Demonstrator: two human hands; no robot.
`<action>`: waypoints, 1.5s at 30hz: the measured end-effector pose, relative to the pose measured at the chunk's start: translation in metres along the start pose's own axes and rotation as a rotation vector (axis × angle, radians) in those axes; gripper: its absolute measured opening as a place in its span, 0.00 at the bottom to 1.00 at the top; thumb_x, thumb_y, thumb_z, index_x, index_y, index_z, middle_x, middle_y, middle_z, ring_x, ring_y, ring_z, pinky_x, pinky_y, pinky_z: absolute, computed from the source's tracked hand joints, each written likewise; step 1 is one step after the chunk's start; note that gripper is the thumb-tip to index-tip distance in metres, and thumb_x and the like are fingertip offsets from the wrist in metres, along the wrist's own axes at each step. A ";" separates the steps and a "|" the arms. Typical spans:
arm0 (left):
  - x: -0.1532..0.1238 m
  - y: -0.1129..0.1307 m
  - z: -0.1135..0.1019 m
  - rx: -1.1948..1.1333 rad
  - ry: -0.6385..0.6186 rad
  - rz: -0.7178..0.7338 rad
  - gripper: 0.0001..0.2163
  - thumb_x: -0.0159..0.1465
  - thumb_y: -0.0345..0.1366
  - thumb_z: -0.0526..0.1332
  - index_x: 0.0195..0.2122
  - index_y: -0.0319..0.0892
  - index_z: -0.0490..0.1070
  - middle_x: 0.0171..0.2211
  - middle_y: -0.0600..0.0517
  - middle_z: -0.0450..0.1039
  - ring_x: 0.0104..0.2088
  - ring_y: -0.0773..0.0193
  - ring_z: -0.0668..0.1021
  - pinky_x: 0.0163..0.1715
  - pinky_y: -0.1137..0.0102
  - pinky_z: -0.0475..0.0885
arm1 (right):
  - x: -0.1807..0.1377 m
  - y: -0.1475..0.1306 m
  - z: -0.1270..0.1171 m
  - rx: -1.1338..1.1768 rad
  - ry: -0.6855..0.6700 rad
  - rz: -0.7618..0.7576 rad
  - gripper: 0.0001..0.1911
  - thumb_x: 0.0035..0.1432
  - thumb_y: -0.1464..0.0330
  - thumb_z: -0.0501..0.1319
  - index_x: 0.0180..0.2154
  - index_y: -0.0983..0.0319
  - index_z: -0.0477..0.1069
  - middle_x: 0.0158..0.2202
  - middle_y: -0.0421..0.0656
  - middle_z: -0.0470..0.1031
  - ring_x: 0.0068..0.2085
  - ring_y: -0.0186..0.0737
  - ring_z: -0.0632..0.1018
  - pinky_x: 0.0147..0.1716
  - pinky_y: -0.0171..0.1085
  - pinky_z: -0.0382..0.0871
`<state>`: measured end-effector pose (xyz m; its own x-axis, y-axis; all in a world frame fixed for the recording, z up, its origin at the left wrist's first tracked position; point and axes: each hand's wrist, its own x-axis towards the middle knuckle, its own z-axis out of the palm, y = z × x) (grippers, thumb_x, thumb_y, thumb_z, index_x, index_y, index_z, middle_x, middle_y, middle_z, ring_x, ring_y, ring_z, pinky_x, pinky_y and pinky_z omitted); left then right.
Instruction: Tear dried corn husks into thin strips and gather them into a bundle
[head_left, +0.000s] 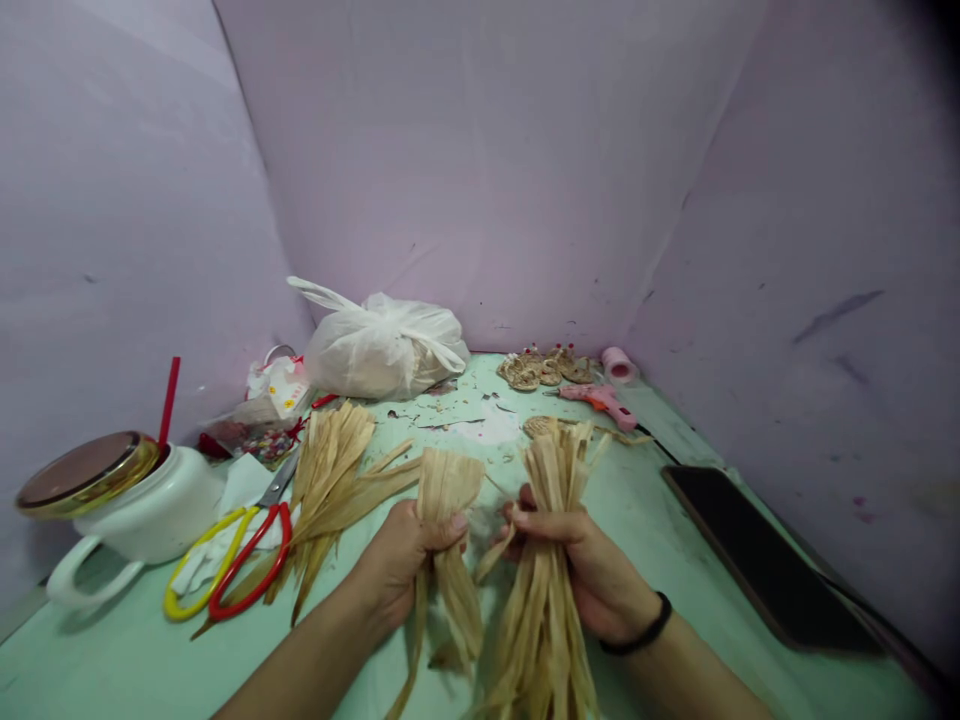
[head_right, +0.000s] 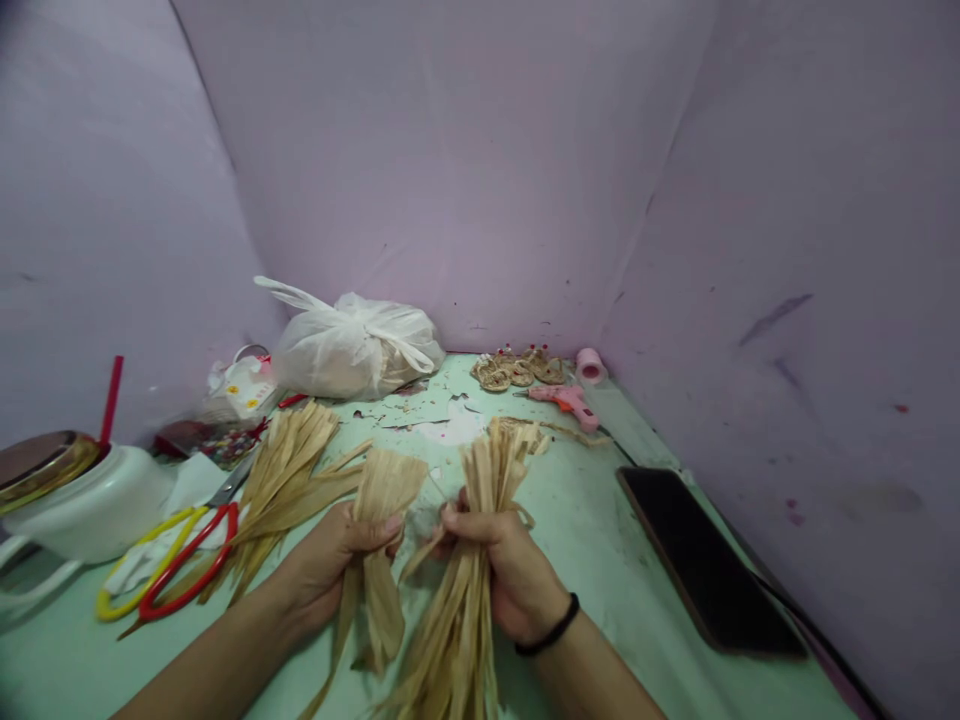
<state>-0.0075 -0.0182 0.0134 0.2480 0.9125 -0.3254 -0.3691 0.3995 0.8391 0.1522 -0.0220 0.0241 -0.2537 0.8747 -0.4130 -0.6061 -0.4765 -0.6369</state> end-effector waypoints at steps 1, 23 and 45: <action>0.002 0.001 -0.003 0.019 0.025 -0.009 0.12 0.40 0.35 0.69 0.20 0.36 0.68 0.15 0.55 0.67 0.16 0.73 0.67 0.17 0.77 0.62 | -0.001 -0.006 -0.001 0.047 -0.009 0.021 0.13 0.32 0.78 0.64 0.24 0.62 0.65 0.20 0.35 0.68 0.21 0.31 0.71 0.26 0.33 0.69; -0.002 0.004 -0.002 0.244 0.103 0.017 0.09 0.44 0.34 0.65 0.26 0.37 0.71 0.18 0.53 0.71 0.20 0.66 0.71 0.20 0.73 0.63 | -0.001 -0.017 -0.007 -0.015 -0.013 -0.032 0.16 0.34 0.72 0.68 0.32 0.64 0.71 0.18 0.33 0.63 0.18 0.23 0.62 0.15 0.23 0.59; -0.009 0.003 0.007 0.528 -0.030 0.031 0.05 0.43 0.33 0.62 0.19 0.36 0.71 0.13 0.55 0.64 0.13 0.70 0.63 0.12 0.74 0.56 | 0.000 0.023 0.011 -0.515 0.049 -0.230 0.06 0.32 0.75 0.64 0.16 0.63 0.67 0.13 0.33 0.62 0.16 0.27 0.58 0.15 0.31 0.50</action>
<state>-0.0050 -0.0262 0.0216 0.2729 0.9171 -0.2907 0.1231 0.2664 0.9560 0.1302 -0.0321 0.0171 -0.1159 0.9619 -0.2477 -0.1920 -0.2663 -0.9446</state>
